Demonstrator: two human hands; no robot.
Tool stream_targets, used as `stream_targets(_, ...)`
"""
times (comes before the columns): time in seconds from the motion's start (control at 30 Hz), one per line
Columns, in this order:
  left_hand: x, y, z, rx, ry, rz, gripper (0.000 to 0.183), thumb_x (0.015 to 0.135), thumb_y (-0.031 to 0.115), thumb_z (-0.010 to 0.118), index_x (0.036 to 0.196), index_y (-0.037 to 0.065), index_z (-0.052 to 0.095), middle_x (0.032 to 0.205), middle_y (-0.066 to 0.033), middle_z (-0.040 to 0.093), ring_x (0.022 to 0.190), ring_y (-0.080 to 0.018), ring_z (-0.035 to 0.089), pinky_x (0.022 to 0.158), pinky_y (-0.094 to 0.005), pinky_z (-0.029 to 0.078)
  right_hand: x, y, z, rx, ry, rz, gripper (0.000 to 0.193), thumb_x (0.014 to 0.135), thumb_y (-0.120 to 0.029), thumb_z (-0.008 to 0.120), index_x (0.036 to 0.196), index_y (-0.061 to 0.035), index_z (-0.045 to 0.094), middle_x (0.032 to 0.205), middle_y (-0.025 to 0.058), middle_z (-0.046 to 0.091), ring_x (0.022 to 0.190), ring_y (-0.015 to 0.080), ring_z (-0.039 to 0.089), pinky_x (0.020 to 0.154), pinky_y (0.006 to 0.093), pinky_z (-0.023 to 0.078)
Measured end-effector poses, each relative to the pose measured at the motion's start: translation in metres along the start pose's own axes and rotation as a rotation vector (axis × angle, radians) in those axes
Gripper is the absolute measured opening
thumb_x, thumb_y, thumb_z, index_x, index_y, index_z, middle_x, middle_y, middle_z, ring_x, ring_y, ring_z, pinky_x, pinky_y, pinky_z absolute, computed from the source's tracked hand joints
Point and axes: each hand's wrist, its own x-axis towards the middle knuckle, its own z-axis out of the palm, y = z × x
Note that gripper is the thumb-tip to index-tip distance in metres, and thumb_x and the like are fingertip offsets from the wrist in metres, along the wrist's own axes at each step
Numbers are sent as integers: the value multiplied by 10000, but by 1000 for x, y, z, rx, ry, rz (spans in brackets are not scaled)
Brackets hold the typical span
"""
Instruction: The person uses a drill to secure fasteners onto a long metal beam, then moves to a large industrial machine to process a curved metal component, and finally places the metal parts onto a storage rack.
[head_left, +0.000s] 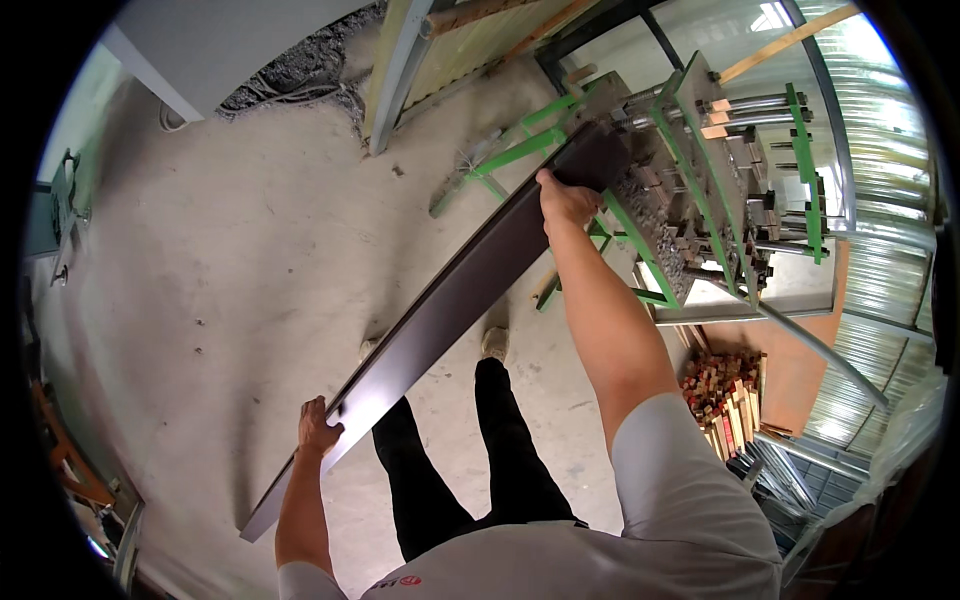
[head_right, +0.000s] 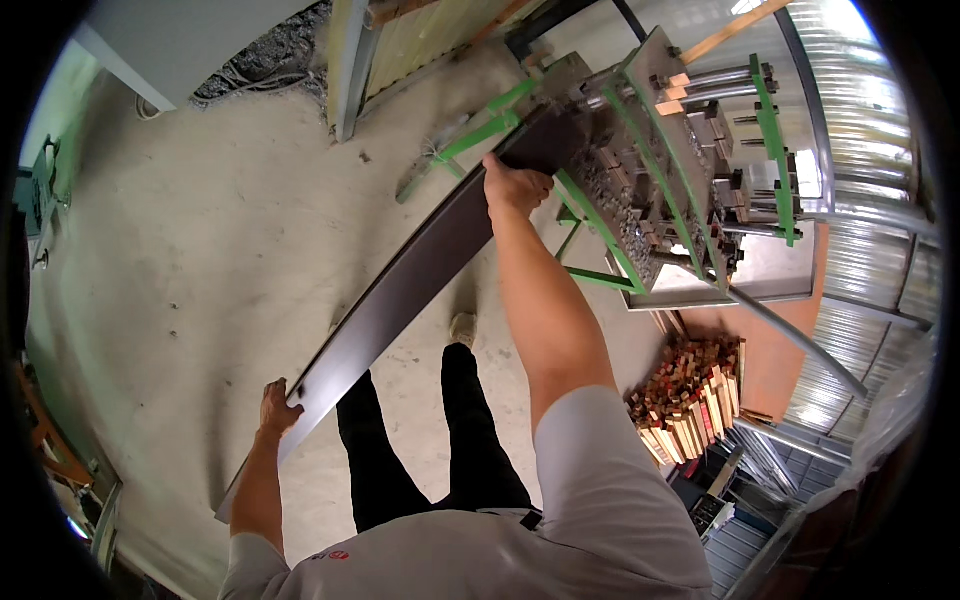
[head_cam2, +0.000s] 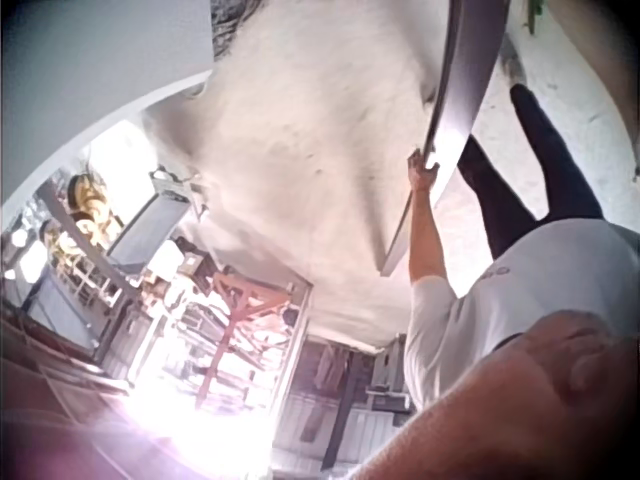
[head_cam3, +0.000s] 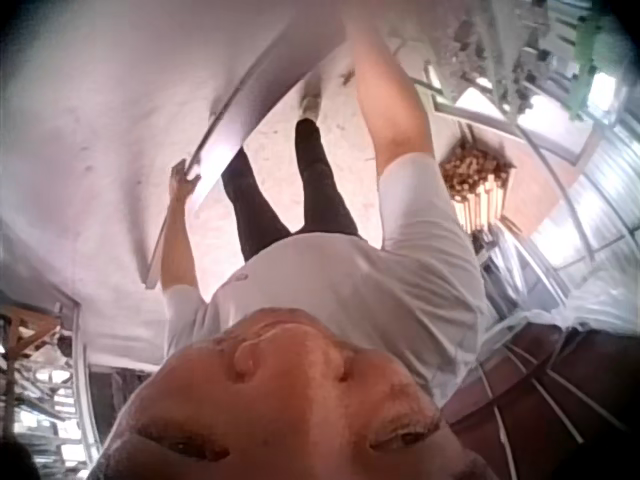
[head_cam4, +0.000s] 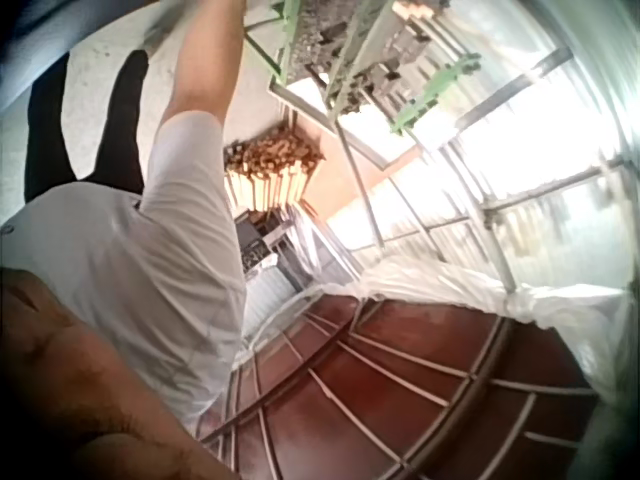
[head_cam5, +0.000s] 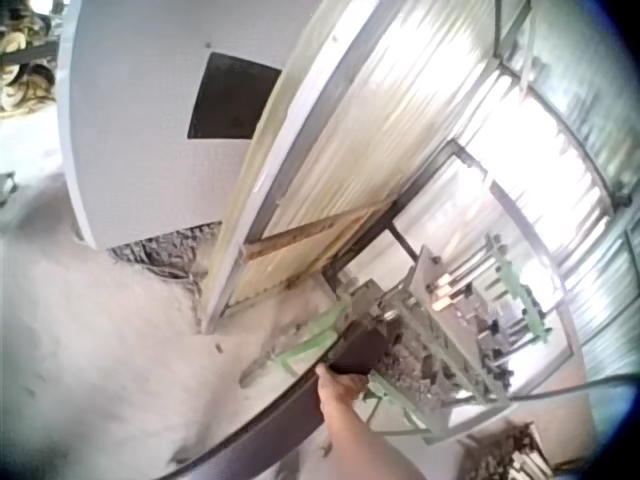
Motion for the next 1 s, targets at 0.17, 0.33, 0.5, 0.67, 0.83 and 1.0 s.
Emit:
stream_targets(0.17,-4,15,-13,-1181,-159,-276,484,1029,335,407,1168,-38,682,1149,-107,692,1117,-208,588,1028,-342,416,-74,-6,-86,334,-14,-72,910,705,-296,865,1319,106,327,1285,267,519,1155,362,596,992,421,519)
stream_targets(0.33,-33,60,-6,-508,-1042,-432,366,1016,286,453,1077,38,715,1030,-84,731,912,-232,684,889,-373,515,-117,19,-179,727,-184,-310,598,755,-181,806,1203,42,479,1138,122,593,1024,234,588,892,362,492)
stream_targets(0.5,-97,84,3,-1016,-1150,-325,432,1049,284,373,947,35,711,940,-121,729,860,-209,684,856,-343,533,-105,58,-245,1046,-457,-249,349,822,-159,697,1109,-26,551,972,79,605,897,185,576,801,372,493)
stream_targets(0.67,-151,160,-53,-765,-779,-368,286,918,209,622,1057,-11,741,977,-48,722,864,-144,633,841,-318,492,-52,86,-275,1515,-1027,-248,545,812,-308,659,1273,-51,525,1090,127,591,979,239,575,872,413,501)
stream_targets(0.83,-198,210,-56,-755,-1006,-493,347,815,180,762,1084,-39,734,962,-59,730,903,-163,646,874,-331,502,-8,127,-284,1634,-1110,-128,625,815,-385,657,1285,12,547,1112,154,633,1000,286,629,904,460,525)
stream_targets(1.0,-235,253,-43,-454,-787,-498,318,786,199,844,982,-34,753,865,-40,724,796,-148,634,756,-318,507,52,173,-288,1294,-800,110,409,901,-238,688,1203,24,604,1073,136,682,942,291,687,834,460,583)
